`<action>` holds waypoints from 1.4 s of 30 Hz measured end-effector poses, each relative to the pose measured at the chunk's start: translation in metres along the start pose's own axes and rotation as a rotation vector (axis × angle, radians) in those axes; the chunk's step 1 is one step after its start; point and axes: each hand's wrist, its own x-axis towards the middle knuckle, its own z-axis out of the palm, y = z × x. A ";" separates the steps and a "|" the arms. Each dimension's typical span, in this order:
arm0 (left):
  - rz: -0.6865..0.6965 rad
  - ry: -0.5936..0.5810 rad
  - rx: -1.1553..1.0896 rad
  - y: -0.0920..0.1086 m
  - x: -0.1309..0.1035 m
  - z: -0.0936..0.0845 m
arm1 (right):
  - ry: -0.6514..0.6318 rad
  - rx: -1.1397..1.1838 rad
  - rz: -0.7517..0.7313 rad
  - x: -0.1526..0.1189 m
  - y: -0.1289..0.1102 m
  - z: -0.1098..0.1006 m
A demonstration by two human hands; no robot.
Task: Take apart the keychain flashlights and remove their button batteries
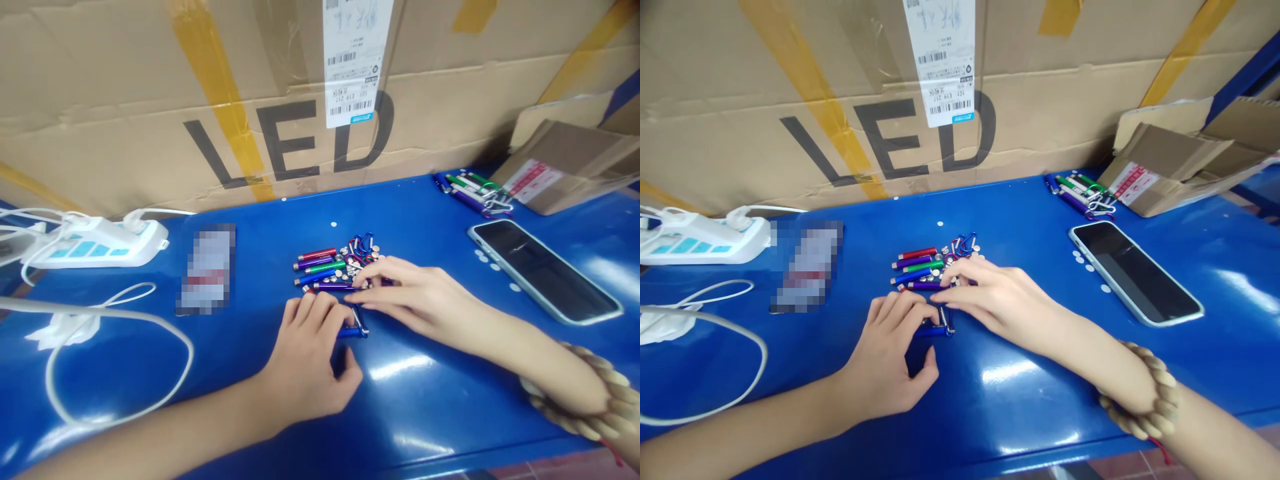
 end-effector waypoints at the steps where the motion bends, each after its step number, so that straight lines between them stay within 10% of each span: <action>1: 0.010 -0.012 0.038 0.000 -0.001 0.001 | -0.038 -0.016 -0.041 0.000 0.000 0.000; 8: 0.033 -0.038 0.179 -0.003 0.000 0.005 | -0.015 -0.046 -0.078 0.002 0.006 0.007; 22: -0.150 0.208 -0.444 -0.008 -0.001 -0.003 | 0.300 0.371 0.082 0.005 -0.008 -0.006; 33: -0.196 0.108 -0.484 -0.007 -0.003 -0.006 | 0.216 0.364 -0.026 0.003 -0.011 0.006; 42: -0.250 0.039 -0.449 -0.009 0.001 -0.004 | 0.258 0.540 0.268 0.007 -0.023 0.008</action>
